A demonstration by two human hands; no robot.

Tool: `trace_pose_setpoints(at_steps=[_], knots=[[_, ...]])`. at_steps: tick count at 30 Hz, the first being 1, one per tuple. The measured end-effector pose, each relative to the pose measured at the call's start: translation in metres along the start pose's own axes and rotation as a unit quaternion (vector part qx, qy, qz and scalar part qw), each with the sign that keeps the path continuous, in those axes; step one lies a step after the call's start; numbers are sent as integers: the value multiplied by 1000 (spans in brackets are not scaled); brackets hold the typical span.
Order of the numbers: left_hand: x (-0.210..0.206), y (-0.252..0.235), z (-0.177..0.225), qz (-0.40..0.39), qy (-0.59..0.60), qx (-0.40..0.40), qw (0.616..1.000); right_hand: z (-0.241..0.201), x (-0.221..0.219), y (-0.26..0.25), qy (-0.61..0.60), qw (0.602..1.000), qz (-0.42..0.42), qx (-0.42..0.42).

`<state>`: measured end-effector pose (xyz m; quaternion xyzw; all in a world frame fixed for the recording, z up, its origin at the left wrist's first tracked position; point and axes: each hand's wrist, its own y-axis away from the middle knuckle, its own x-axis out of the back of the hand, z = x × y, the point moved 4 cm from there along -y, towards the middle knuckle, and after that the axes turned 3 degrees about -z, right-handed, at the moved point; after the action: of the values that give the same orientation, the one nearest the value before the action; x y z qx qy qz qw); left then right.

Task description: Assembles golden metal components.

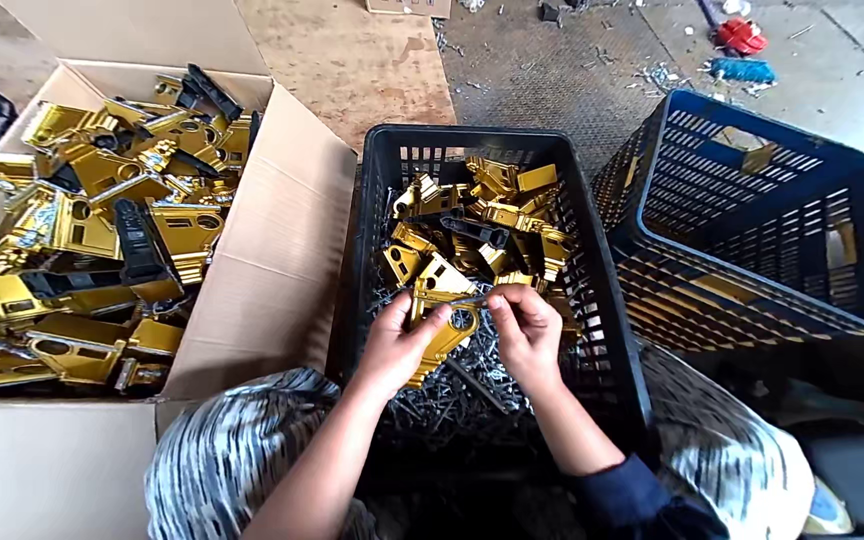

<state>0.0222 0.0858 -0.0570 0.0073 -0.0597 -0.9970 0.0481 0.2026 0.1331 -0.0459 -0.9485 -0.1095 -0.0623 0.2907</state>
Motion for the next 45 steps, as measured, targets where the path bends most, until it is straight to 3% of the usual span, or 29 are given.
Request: trace_pose_setpoints(at_steps=[4,9,12,15,18,20,22,25,27,30,32,34,36,39,42,45], knots=[[1,0,0,61,-121,-56,989,5,-6,4,34,999,-16,26],[2,0,0,84,-157,-55,982,0,-3,5,233,961,-48,143],[7,0,4,113,-165,-63,978,-2,-1,6,241,962,-88,95],[11,2,12,130,-178,-104,970,-1,1,8,170,975,-140,-26],[12,-1,10,73,-113,-156,979,7,2,12,21,981,-148,-123],[13,0,8,-21,17,-127,992,5,3,11,-134,960,-191,-152],[1,5,7,-104,146,-77,981,-2,-5,12,-274,917,-246,-155],[-13,8,-4,-156,237,-25,959,-9,-18,15,-402,875,-217,-162],[-11,5,-7,-174,188,-30,966,-10,-18,16,-357,905,-177,-150],[2,-3,-6,-129,-9,-30,991,-8,-13,19,-113,979,-152,-74],[2,-4,-5,-131,-36,-11,991,-6,-14,23,89,985,-145,20],[-8,2,-7,-149,-21,9,989,-2,-22,28,171,971,-153,64],[-12,3,-10,-152,-23,20,988,-1,-24,27,147,972,-181,20],[-7,2,-13,-174,-24,23,984,6,-16,22,17,969,-214,-119],[-10,5,-23,-209,-17,36,977,14,-12,29,-54,957,-190,-210],[-11,15,-35,-247,-8,98,964,20,-14,53,-163,927,-139,-306]])
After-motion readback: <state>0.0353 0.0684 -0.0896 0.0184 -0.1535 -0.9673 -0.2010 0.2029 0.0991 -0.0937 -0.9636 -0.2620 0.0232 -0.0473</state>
